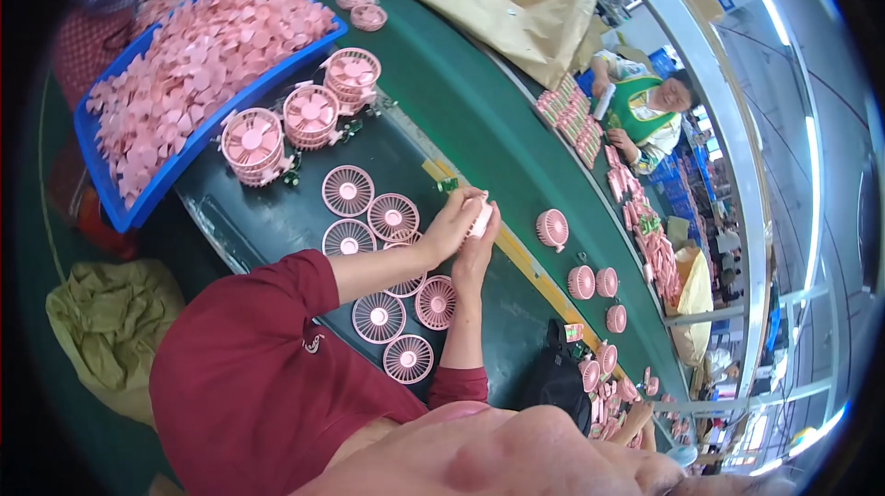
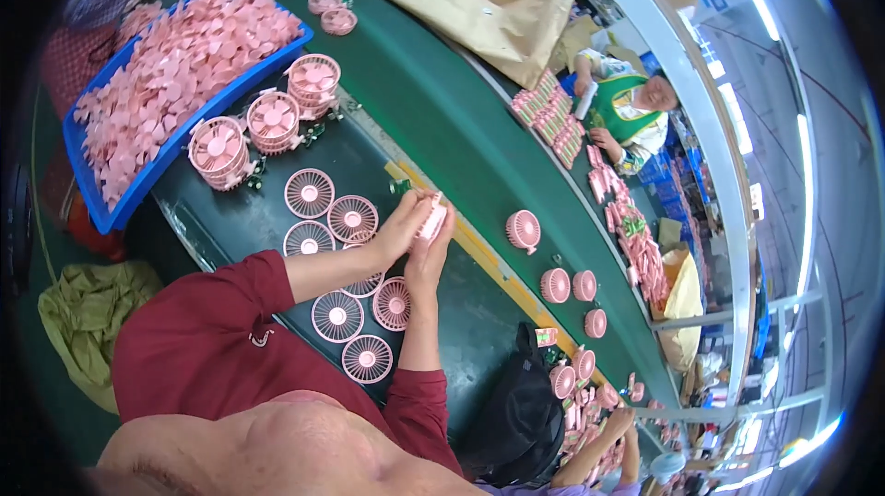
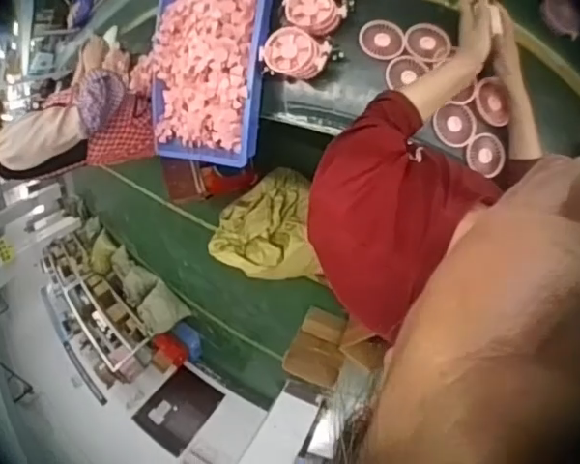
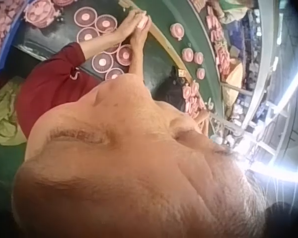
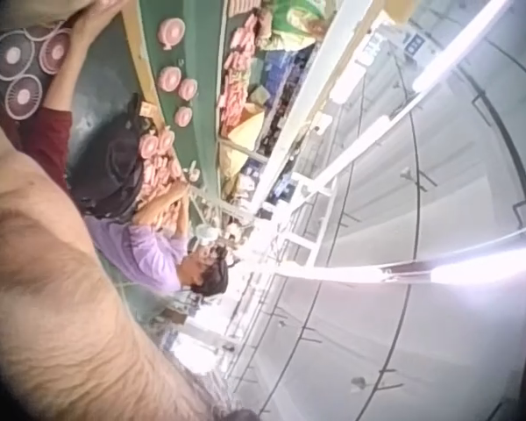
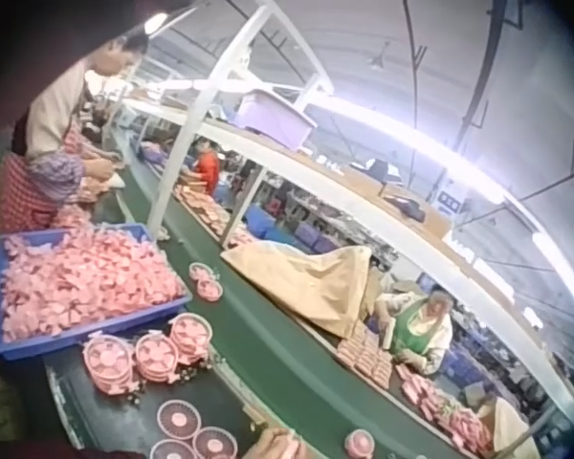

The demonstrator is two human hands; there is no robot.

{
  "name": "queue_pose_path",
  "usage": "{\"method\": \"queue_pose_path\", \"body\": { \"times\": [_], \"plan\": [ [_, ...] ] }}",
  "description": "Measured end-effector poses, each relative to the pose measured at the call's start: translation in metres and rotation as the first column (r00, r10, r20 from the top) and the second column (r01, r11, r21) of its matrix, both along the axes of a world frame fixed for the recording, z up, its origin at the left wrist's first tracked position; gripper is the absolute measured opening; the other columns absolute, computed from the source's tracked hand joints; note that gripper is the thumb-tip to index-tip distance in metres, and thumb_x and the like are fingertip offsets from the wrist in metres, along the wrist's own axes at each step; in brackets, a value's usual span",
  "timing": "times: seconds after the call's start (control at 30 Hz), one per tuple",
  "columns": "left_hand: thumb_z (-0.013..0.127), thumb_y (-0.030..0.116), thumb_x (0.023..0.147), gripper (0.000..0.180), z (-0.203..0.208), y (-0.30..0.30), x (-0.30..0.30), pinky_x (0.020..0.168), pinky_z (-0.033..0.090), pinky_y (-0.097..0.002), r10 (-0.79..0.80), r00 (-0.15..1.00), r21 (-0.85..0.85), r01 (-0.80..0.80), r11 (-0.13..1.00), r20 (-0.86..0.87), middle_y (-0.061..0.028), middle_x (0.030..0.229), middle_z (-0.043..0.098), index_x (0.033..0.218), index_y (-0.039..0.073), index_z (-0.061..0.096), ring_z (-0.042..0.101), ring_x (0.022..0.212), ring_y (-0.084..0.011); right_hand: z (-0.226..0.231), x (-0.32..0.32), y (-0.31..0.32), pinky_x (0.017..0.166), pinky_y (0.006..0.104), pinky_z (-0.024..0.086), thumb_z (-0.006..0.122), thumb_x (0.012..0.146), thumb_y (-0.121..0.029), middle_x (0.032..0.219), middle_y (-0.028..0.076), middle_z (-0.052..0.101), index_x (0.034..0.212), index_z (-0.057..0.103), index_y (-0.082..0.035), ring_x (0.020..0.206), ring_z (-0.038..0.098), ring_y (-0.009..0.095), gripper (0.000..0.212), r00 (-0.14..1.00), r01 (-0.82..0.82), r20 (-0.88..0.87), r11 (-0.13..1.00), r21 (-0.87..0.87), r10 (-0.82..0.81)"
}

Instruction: The person assembles small fans by pressing fan cover pieces together over the fan mechanisms by hand and placing the assembled units onto the conveyor belt.

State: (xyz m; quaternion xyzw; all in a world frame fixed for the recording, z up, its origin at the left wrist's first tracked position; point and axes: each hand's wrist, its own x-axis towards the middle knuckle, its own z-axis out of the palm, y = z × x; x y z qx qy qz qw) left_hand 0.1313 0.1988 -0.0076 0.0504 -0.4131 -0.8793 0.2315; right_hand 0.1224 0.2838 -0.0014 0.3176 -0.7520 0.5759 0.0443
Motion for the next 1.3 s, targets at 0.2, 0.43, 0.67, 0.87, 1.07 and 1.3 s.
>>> {"method": "queue_pose_path", "body": {
  "times": [0.2, 0.43, 0.67, 0.87, 1.07, 1.3],
  "plan": [
    [0.058, 0.023, 0.091, 0.035, 0.013, -0.014, 0.025, 0.098, 0.039, -0.0436, 0.325, 0.854, -0.727, -0.517, 0.452, -0.406, -0.0174, 0.119, 0.054, 0.119, 0.004, 0.052, 0.050, 0.108, -0.0353, 0.002, 0.008, -0.007, 0.100, 0.0384, 0.045, 0.026, 0.102, -0.060, 0.129, 0.009, 0.053, 0.135, 0.043, -0.009, 0.118, 0.054, 0.023, 0.063, 0.739, 0.036, 0.598, 0.868, -0.495, 0.311],
    [0.059, 0.027, 0.091, 0.039, 0.000, -0.021, 0.015, 0.100, 0.037, -0.0442, 0.253, 0.890, -0.761, -0.456, 0.461, -0.380, -0.0177, 0.122, 0.053, 0.121, 0.004, 0.050, 0.048, 0.111, -0.0355, -0.007, -0.006, -0.007, 0.100, 0.0373, 0.047, 0.031, 0.103, -0.055, 0.125, 0.007, 0.055, 0.132, 0.046, -0.012, 0.117, 0.055, 0.022, 0.054, 0.644, 0.061, 0.649, 0.819, -0.570, 0.404],
    [0.061, 0.018, 0.085, 0.044, 0.003, -0.071, -0.002, 0.111, 0.033, -0.0491, 0.307, 0.915, -0.933, -0.321, 0.160, -0.262, -0.0237, 0.137, 0.043, 0.126, 0.003, 0.053, 0.039, 0.130, -0.0434, -0.011, -0.125, 0.020, 0.081, 0.0285, 0.050, 0.043, 0.104, -0.044, 0.106, 0.004, 0.058, 0.127, 0.053, -0.006, 0.096, 0.057, 0.012, 0.045, 0.903, -0.001, 0.419, 0.975, -0.221, 0.096],
    [0.058, -0.007, 0.068, 0.036, 0.068, -0.211, -0.023, 0.096, 0.047, -0.0422, 0.404, 0.782, -0.874, -0.365, -0.322, -0.475, -0.0126, 0.107, 0.063, 0.099, 0.005, 0.069, 0.055, 0.111, -0.0345, 0.001, -0.115, 0.018, 0.106, 0.0499, 0.036, 0.071, 0.082, -0.021, 0.123, 0.026, 0.058, 0.125, 0.055, 0.002, 0.123, 0.049, 0.040, 0.051, 0.761, 0.506, -0.586, 0.820, 0.266, -0.279],
    [0.057, 0.010, 0.085, 0.029, 0.089, -0.284, -0.037, 0.091, 0.049, -0.0488, 0.631, 0.759, -0.820, 0.459, -0.343, 0.161, -0.0118, 0.120, 0.066, 0.111, 0.009, 0.069, 0.061, 0.115, -0.0329, 0.010, -0.017, -0.062, 0.107, 0.0451, 0.039, 0.081, 0.071, -0.032, 0.135, 0.021, 0.053, 0.135, 0.051, -0.005, 0.124, 0.049, 0.039, 0.075, 0.936, -0.089, -0.225, 0.799, 0.594, 0.271],
    [0.056, 0.013, 0.084, 0.013, 0.075, -0.306, -0.029, 0.076, 0.053, -0.0467, 0.631, 0.774, -0.863, 0.350, -0.364, 0.047, -0.0132, 0.093, 0.070, 0.090, 0.013, 0.068, 0.067, 0.094, -0.0325, -0.001, -0.010, -0.074, 0.086, 0.0426, 0.051, 0.082, 0.066, -0.024, 0.102, 0.018, 0.066, 0.119, 0.065, -0.010, 0.096, 0.064, 0.034, 0.057, 0.967, -0.118, -0.099, 0.760, 0.639, 0.234]
  ]
}}
